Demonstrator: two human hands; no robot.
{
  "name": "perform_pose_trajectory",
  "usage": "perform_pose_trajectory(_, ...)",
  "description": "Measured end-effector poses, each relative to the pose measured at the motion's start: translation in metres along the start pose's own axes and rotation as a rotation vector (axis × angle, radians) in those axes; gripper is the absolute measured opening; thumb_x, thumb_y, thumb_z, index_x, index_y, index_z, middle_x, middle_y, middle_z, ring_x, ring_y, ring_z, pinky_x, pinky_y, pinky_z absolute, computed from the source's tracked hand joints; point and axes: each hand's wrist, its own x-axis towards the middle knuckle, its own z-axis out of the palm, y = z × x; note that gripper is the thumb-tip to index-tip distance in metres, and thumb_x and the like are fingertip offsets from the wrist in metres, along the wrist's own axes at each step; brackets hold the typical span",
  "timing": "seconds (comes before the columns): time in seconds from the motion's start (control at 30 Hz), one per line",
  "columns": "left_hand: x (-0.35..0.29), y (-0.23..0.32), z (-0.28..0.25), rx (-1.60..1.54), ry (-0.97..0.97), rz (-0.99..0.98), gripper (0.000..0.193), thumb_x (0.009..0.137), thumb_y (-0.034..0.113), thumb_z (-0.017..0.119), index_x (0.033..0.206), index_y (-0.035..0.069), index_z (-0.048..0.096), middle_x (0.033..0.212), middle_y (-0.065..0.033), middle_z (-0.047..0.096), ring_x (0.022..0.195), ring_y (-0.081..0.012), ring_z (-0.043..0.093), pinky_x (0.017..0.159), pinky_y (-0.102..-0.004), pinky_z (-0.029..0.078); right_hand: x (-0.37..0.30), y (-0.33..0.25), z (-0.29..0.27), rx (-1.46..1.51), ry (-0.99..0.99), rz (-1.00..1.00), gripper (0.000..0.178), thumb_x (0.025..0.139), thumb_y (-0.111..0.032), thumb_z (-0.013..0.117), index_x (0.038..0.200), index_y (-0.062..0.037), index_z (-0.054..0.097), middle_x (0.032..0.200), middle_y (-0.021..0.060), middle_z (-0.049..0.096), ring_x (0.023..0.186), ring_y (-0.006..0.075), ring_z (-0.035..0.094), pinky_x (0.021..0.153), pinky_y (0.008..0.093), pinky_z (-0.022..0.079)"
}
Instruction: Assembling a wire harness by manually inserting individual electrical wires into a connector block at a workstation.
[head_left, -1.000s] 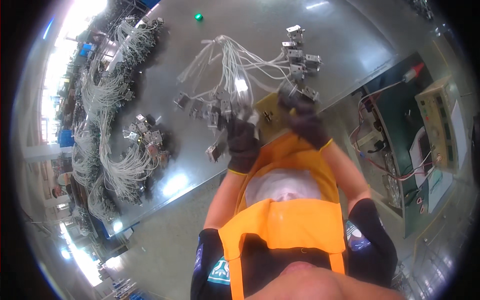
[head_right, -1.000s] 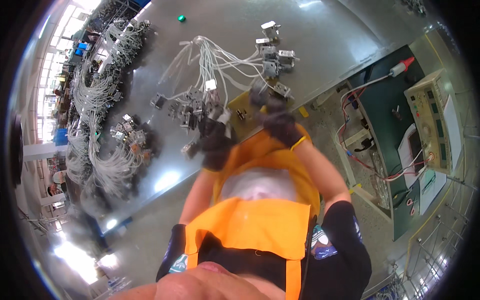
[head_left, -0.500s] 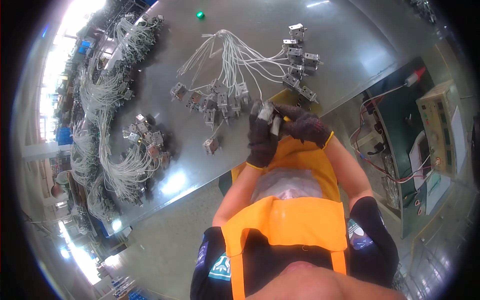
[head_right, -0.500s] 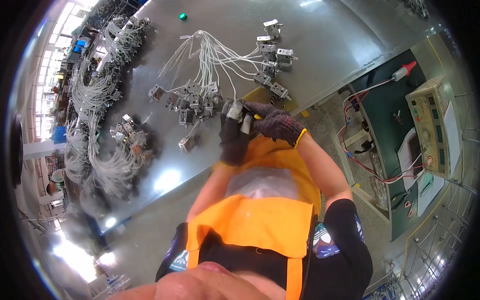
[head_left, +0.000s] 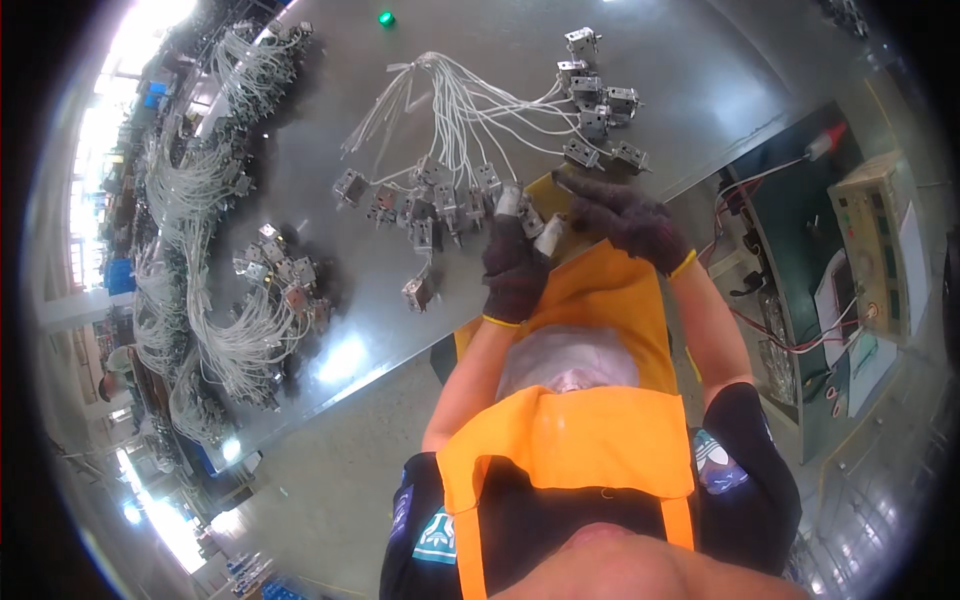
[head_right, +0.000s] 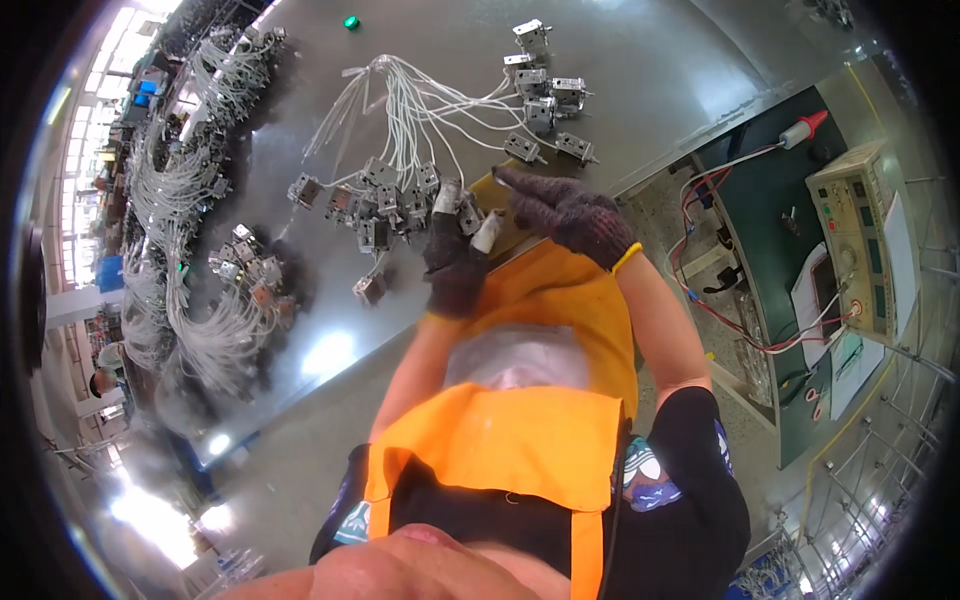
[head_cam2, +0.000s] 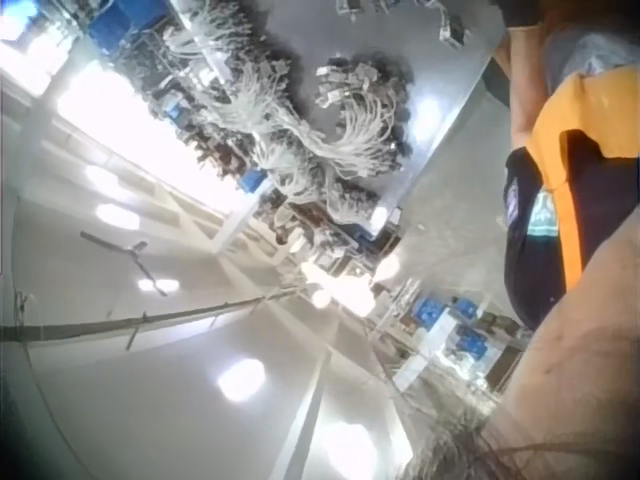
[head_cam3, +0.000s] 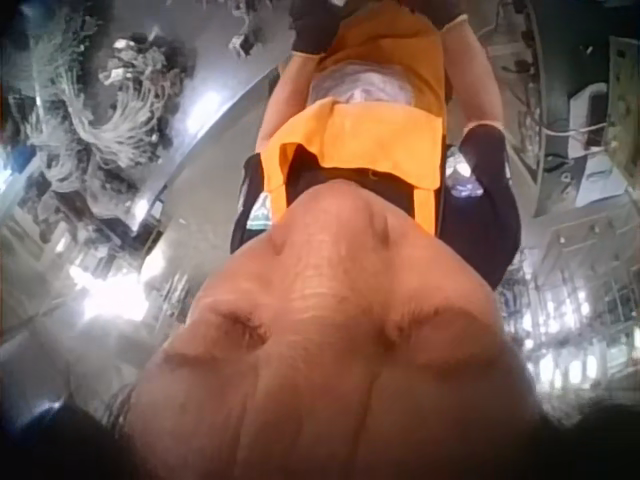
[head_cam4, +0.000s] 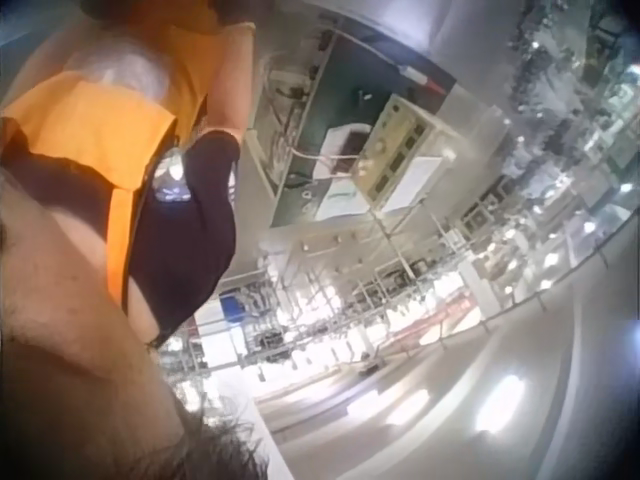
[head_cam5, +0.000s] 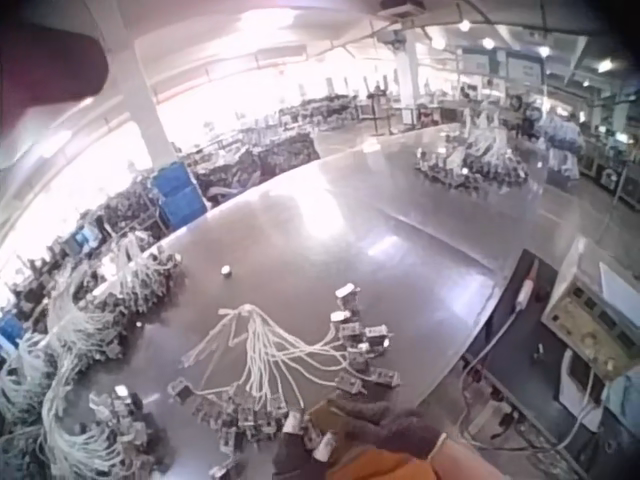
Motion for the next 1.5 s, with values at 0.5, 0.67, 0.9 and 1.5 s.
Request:
perform_pose_trajectory(0.5,0.009,-0.028,0.017,0.201,-0.152,0.141,0.067,0.077,0.024,0.078,0.132,-0.001,0.047,0.1,-0.0241,0.062,0.087,-0.0426,0.063,0.073,-0.0483,0.051,-0.015,-0.006,0.026,-0.899,0.161,-0.511,0.029,0.092,-0.021,0.059,0.116,-0.0048,0.062,0.091,0.0166,0.067,0.085,0.0348,0.066,0.075,0.042,0.052)
perform_pose_trajectory(0.67,0.016,-0.007,0.012,0.208,-0.115,0.216,0.064,0.077,0.018,0.074,0.132,0.0,0.047,0.095,-0.0249,0.062,0.085,-0.0433,0.063,0.072,-0.0486,0.051,-0.009,0.003,0.036,-1.152,0.133,-0.308,0.025,0.09,-0.015,0.055,0.112,-0.0061,0.061,0.084,0.0147,0.064,0.081,0.0333,0.063,0.072,0.0439,0.05)
perform_pose_trajectory(0.9,0.016,-0.004,0.015,0.21,-0.037,0.283,0.054,0.078,0.012,0.076,0.125,0.001,0.054,0.09,-0.0166,0.062,0.083,-0.0336,0.063,0.075,-0.0415,0.05,-0.011,0.012,0.04,-1.13,0.303,-0.549,0.021,0.088,-0.014,0.055,0.107,-0.0076,0.06,0.083,0.0142,0.064,0.078,0.0324,0.063,0.07,0.0444,0.051)
perform_pose_trajectory(1.5,0.031,0.082,-0.056,0.204,-0.123,0.028,0.048,0.081,0.016,0.071,0.124,0.001,0.055,0.114,-0.0237,0.063,0.112,-0.0415,0.057,0.089,-0.0462,0.049,-0.021,0.07,0.064,-0.096,-0.102,-0.55,0.05,0.09,-0.027,0.065,0.135,-0.0052,0.054,0.117,0.0195,0.066,0.101,0.0342,0.067,0.086,0.0371,0.052)
